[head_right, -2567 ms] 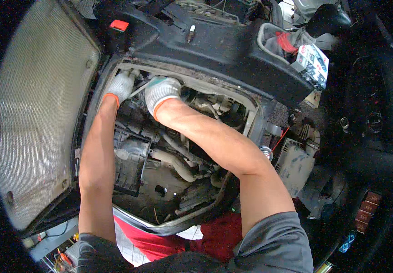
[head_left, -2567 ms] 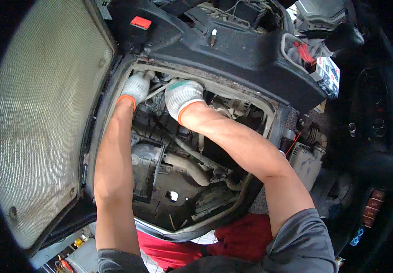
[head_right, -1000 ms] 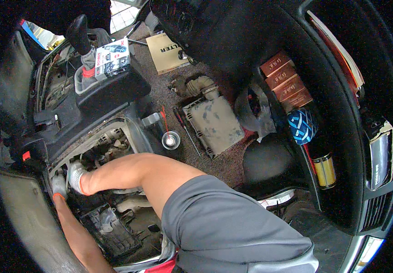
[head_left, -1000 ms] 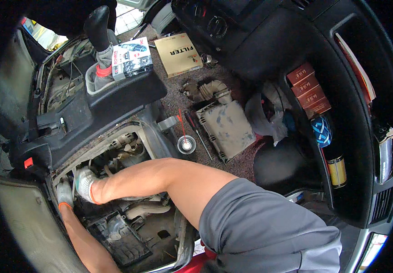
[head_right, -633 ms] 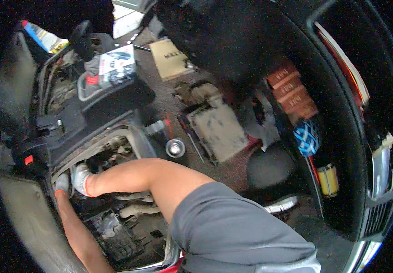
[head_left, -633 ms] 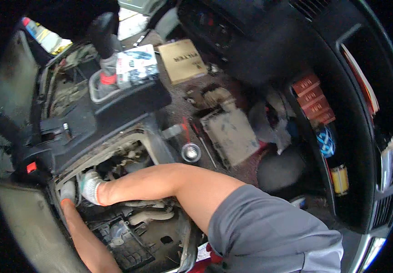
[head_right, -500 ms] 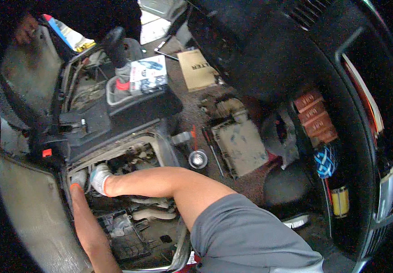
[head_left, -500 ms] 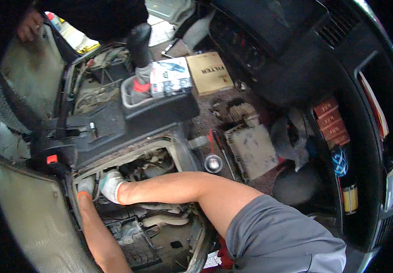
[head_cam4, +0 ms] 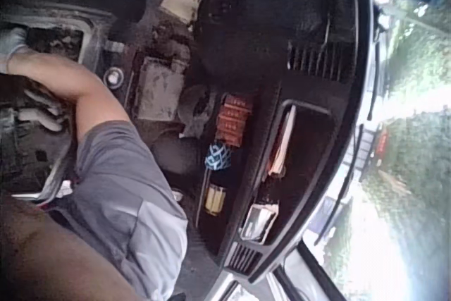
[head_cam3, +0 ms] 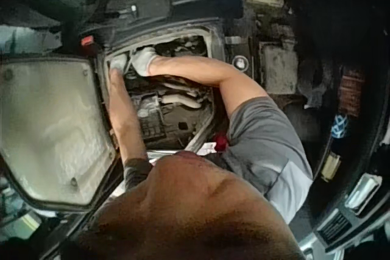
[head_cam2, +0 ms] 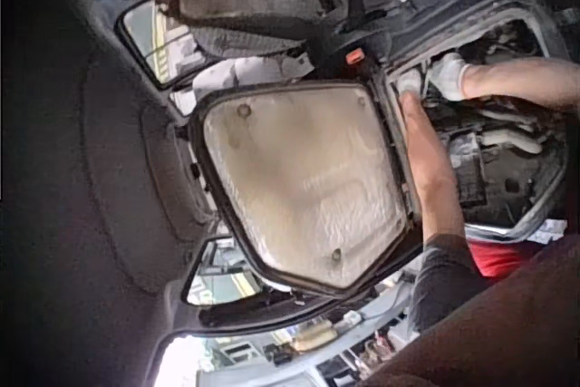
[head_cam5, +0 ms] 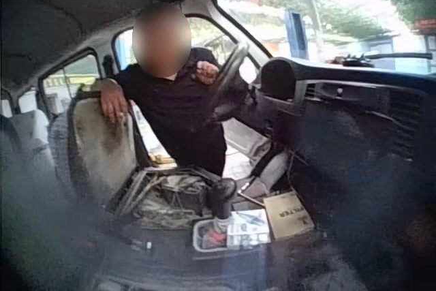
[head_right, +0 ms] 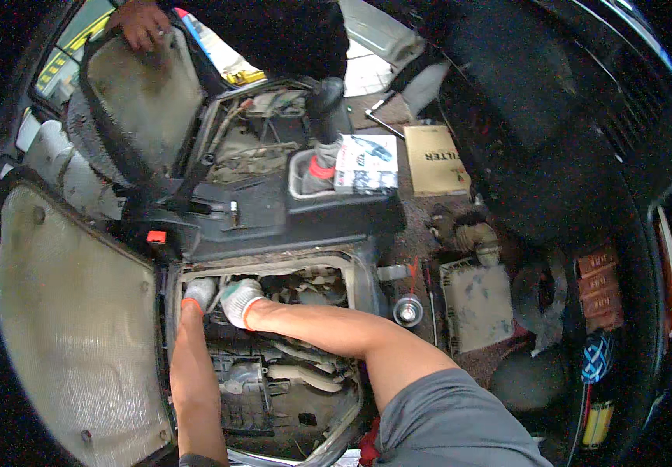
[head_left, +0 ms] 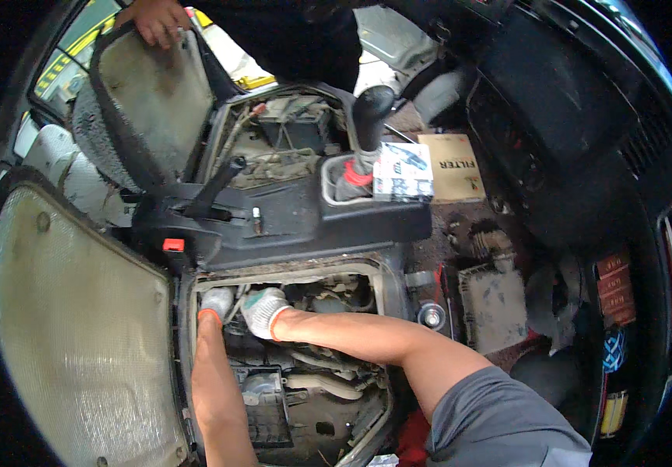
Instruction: The person works inside the cabin of a vehicle with the dashboard removed, using a socket wrench to tighten bolts on the engine components. They then use a spray can to apply a substance to the engine area.
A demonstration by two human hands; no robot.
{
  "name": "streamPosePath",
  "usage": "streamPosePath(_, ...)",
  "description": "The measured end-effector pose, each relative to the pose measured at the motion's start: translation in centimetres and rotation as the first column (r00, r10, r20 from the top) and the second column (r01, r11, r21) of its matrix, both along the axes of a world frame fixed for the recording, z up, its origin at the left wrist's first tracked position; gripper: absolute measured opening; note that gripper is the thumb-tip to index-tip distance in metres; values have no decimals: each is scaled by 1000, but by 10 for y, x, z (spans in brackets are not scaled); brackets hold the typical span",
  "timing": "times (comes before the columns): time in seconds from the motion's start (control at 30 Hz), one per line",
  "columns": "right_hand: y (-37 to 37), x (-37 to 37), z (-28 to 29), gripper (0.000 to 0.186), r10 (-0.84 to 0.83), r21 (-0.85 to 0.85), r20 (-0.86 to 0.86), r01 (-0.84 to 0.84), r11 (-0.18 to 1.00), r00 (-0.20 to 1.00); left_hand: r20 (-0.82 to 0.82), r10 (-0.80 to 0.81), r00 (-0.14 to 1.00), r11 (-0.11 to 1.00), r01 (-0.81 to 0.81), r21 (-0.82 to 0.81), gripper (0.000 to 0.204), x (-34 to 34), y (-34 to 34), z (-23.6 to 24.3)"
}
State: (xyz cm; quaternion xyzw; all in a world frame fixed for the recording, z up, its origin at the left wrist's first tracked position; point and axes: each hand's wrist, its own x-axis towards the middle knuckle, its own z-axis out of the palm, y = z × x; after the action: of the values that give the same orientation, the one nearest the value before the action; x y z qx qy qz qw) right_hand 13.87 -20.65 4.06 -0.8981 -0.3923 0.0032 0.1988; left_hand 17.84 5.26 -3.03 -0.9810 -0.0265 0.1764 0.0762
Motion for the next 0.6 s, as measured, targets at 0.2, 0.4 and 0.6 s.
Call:
streamPosePath(0.2,-14,7,18,24,58,-19,-48,-59,998,997,48,44,998,999,-42,-28,41,-5,-2,12)
streamPosePath(0.4,-28,3,32,26,180,-100,-116,-192,976,977,93,53,994,998,-51,-23,38,-4,-2,-5)
streamPosePath(0.6,-66,-6,92,35,414,-303,-192,-455,838,890,139,294,946,948,-269,-173,48,4,2,-32)
